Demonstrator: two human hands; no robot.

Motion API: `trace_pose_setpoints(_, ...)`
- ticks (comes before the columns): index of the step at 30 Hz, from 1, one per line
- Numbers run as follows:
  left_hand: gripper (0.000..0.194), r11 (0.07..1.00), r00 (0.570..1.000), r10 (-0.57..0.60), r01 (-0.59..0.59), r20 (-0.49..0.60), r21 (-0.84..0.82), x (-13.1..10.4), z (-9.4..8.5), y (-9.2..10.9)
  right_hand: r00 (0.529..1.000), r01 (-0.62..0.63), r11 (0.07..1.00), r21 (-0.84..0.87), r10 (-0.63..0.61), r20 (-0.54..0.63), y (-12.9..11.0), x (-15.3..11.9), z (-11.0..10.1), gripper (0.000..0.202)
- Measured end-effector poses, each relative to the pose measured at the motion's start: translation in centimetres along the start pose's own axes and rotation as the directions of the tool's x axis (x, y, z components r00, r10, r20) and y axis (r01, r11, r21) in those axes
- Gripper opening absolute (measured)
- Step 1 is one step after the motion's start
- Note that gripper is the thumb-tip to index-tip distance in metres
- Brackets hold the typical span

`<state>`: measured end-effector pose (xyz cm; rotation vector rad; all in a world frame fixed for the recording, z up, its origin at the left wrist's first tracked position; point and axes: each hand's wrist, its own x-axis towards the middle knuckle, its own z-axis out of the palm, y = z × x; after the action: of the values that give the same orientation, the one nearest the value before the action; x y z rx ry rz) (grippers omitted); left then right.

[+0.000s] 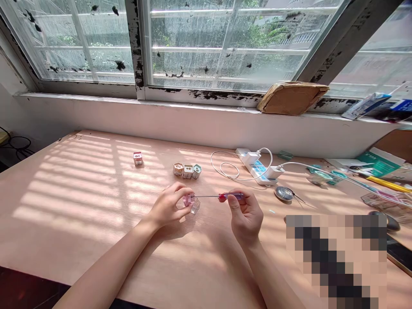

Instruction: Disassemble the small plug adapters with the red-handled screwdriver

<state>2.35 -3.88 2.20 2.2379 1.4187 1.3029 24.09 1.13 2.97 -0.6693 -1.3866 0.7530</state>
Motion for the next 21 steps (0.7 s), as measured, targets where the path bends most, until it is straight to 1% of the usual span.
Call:
trace_pose_setpoints(7,0.03,1.0,1.0,-0.008,0.008,0.007,0.02,0.0,0.1,0.1,1.0,0.008,0.998,-0.057,-0.007,0.021,-0.4,0.0,-0.2,0.021)
trace_pose_setpoints(10,0.032,1.0,1.0,-0.016,0.016,-0.017,0.017,0.0,0.2,0.2,0.999,0.037,0.994,-0.103,-0.034,0.03,-0.4,-0.1,-0.4,0.019)
trace_pose_setpoints(13,0.028,1.0,1.0,-0.007,0.007,-0.03,0.013,0.0,0.4,0.1,0.995,0.097,0.969,-0.226,-0.088,0.051,-0.4,-0.3,-0.5,0.014)
trace_pose_setpoints(17,0.03,1.0,1.0,0.012,-0.012,-0.004,0.026,-0.1,0.4,-0.1,0.98,0.198,0.885,-0.422,-0.169,0.106,-1.0,-0.3,-0.3,0.006)
trace_pose_setpoints(19,0.031,1.0,1.0,0.0,0.0,0.005,-0.003,-0.1,0.4,-0.1,0.978,0.205,0.868,-0.451,-0.161,0.134,-1.4,-0.1,-0.2,0.01)
trace_pose_setpoints(21,0.032,0.998,1.0,-0.024,0.025,0.014,-0.049,-0.2,0.4,-0.1,0.982,0.177,0.872,-0.456,-0.125,0.144,-1.7,0.1,-0.2,0.014)
